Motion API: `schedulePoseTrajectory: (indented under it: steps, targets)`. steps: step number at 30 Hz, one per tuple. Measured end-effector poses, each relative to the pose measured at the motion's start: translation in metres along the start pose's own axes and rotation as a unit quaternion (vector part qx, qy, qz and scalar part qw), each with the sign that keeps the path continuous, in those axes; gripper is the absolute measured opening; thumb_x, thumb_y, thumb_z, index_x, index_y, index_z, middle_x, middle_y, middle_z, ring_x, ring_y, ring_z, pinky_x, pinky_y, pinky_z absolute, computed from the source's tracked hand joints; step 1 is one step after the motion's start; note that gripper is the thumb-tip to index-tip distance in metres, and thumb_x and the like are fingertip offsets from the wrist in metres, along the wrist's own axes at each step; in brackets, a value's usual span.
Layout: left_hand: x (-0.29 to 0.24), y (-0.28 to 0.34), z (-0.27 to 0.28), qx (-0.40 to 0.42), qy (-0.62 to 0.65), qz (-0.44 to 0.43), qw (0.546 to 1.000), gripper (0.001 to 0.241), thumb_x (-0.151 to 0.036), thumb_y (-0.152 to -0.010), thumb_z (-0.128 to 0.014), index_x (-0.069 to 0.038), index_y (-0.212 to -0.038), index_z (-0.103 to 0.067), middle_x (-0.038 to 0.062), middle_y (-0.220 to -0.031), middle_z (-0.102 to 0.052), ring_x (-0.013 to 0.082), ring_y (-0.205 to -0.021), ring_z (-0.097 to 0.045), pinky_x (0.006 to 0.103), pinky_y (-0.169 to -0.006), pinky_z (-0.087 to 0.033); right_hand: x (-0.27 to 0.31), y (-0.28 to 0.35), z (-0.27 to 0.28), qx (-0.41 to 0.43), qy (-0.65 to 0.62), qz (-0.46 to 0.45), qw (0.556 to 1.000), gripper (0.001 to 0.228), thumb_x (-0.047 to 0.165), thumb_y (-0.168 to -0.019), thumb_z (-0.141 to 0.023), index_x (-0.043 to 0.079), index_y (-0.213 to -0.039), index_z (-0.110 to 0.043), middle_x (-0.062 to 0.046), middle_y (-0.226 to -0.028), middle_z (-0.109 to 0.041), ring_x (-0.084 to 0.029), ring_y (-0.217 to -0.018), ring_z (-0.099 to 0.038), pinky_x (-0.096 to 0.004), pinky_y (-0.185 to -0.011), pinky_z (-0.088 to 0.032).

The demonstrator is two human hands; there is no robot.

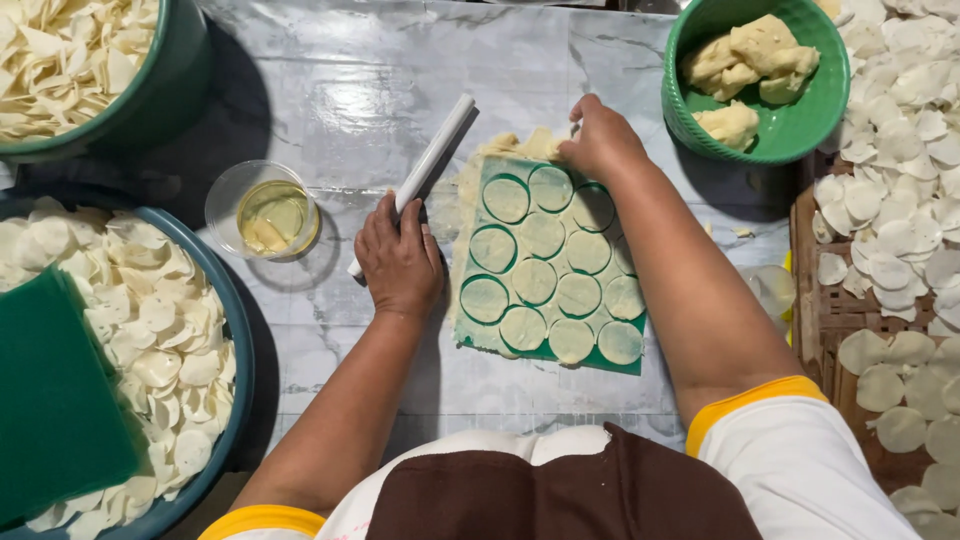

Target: Cutting out small circles from a thin sheet of dough using a circular cutter and placing them on a tray

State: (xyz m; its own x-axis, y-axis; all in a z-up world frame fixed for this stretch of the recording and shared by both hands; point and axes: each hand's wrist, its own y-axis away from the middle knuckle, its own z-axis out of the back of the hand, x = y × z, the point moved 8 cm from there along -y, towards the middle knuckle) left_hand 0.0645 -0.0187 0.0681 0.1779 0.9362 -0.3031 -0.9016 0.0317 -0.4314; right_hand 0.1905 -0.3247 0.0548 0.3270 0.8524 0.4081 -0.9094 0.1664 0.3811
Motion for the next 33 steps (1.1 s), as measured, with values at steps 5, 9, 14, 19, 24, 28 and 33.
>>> schedulePoseTrajectory:
  steps: [5, 9, 14, 19, 24, 28, 33]
  targets:
    - [0.001, 0.000, -0.002, 0.013, -0.002, 0.013, 1.000, 0.037, -0.023, -0.097, -0.055, -0.014, -0.132, -0.064, 0.016, -0.147, -0.052, 0.0367, -0.127, -0.051, 0.0530, -0.104, -0.037, 0.023, -0.015, -0.013, 0.005, 0.107, 0.031, 0.994, 0.016, 0.023, -0.081, -0.064, 0.022, -0.096, -0.063, -0.005, -0.116, -0.053, -0.032, -0.107, -0.053, -0.048, -0.088, -0.041]
    - [0.001, 0.000, -0.003, 0.020, -0.010, 0.016, 1.000, 0.039, -0.024, -0.096, -0.055, -0.015, -0.133, -0.064, 0.016, -0.148, -0.053, 0.0360, -0.128, -0.051, 0.0524, -0.105, -0.036, 0.058, -0.009, -0.014, 0.056, -0.114, 0.116, 0.985, 0.019, 0.014, -0.088, -0.074, 0.017, -0.097, -0.058, -0.001, -0.096, -0.064, -0.018, -0.084, -0.060, -0.035, -0.074, -0.047]
    - [0.004, 0.002, -0.006, 0.009, -0.006, 0.003, 1.000, 0.037, -0.026, -0.099, -0.051, -0.016, -0.134, -0.061, 0.014, -0.144, -0.050, 0.0350, -0.128, -0.049, 0.0510, -0.104, -0.036, 0.066, -0.002, -0.034, 0.052, -0.076, 0.103, 0.990, 0.044, 0.020, -0.082, -0.078, 0.014, -0.120, -0.057, -0.007, -0.107, -0.061, -0.031, -0.097, -0.064, -0.045, -0.081, -0.051]
    - [0.007, 0.005, -0.011, -0.006, -0.008, -0.007, 1.000, 0.036, -0.028, -0.102, -0.049, -0.018, -0.136, -0.058, 0.013, -0.142, -0.049, 0.0342, -0.129, -0.048, 0.0489, -0.104, -0.035, 0.077, 0.004, -0.029, 0.028, 0.009, 0.166, 0.986, 0.028, 0.015, -0.081, -0.083, 0.012, -0.103, -0.066, -0.014, -0.112, -0.052, -0.044, -0.110, -0.066, -0.055, -0.092, -0.055]
    - [0.006, 0.003, -0.011, -0.015, -0.010, -0.010, 1.000, 0.035, -0.029, -0.103, -0.048, -0.018, -0.135, -0.058, 0.012, -0.142, -0.049, 0.0339, -0.128, -0.048, 0.0483, -0.103, -0.036, 0.058, -0.008, -0.020, 0.031, -0.219, 0.124, 0.967, 0.026, 0.020, -0.078, -0.081, 0.010, -0.097, -0.066, -0.009, -0.092, -0.071, -0.021, -0.087, -0.072, -0.035, -0.072, -0.060]
    - [0.007, 0.004, -0.010, -0.013, -0.009, -0.007, 1.000, 0.035, -0.030, -0.103, -0.048, -0.019, -0.136, -0.058, 0.013, -0.142, -0.049, 0.0339, -0.128, -0.048, 0.0486, -0.103, -0.036, 0.050, -0.003, -0.026, 0.025, -0.094, 0.139, 0.986, 0.040, 0.018, -0.076, -0.082, 0.010, -0.109, -0.062, -0.010, -0.094, -0.071, -0.030, -0.096, -0.072, -0.045, -0.083, -0.057]
    - [0.005, 0.004, -0.009, -0.004, 0.000, -0.002, 1.000, 0.034, -0.030, -0.105, -0.047, -0.018, -0.136, -0.057, 0.013, -0.143, -0.048, 0.0340, -0.129, -0.047, 0.0484, -0.104, -0.035, 0.061, 0.008, -0.033, 0.014, 0.062, 0.149, 0.987, 0.033, 0.019, -0.083, -0.087, 0.007, -0.106, -0.068, -0.020, -0.117, -0.045, -0.053, -0.098, -0.068, -0.058, -0.082, -0.060]
